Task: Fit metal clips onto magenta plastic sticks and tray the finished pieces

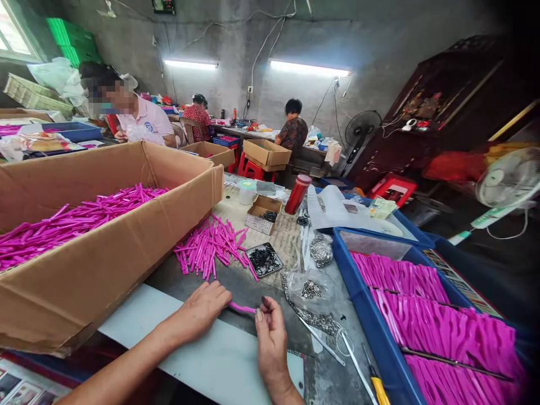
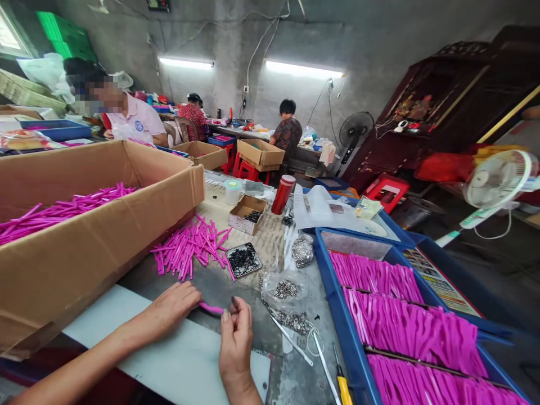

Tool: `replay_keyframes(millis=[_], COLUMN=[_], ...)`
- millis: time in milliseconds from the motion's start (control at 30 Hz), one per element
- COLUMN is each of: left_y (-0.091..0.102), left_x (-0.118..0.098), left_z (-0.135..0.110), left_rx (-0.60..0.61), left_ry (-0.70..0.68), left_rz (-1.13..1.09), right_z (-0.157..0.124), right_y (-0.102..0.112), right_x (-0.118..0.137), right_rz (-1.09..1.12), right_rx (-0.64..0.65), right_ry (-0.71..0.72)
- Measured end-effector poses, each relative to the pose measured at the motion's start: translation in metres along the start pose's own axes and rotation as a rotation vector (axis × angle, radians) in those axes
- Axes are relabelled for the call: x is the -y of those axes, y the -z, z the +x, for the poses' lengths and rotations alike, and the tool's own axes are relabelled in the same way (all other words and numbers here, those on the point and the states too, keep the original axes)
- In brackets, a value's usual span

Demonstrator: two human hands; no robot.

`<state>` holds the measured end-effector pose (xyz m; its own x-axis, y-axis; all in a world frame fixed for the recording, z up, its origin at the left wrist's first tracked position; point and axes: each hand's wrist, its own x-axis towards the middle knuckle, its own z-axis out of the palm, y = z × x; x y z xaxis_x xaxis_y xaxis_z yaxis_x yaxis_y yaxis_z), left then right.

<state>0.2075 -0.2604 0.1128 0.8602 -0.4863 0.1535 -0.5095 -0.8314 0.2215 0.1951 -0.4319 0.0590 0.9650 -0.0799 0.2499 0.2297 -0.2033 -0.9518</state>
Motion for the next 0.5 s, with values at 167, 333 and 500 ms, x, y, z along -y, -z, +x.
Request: replay_keyframes(millis=[167,333,500], left_y=[-0.001,-0.006,-0.022], left_x=[-0.011,-0.025,-0.048], left_z=[-0.009,0.005,0.024], left_rx=[-0.06,-0.285,-0.421], left_ry=[-0.022,0.422,0.725], left_rz=[-0.276,-1.063,-1.754], right_z=[0.0,0.0,0.002], right_y=[0.0,0.0,-0.001], right_x=[0.005,0.007,0.009], right_rz=[0.038,0.124,0.163], right_rx=[0.133,0.109,0.067], right_ry=[-0.029,-0.076,-0.077])
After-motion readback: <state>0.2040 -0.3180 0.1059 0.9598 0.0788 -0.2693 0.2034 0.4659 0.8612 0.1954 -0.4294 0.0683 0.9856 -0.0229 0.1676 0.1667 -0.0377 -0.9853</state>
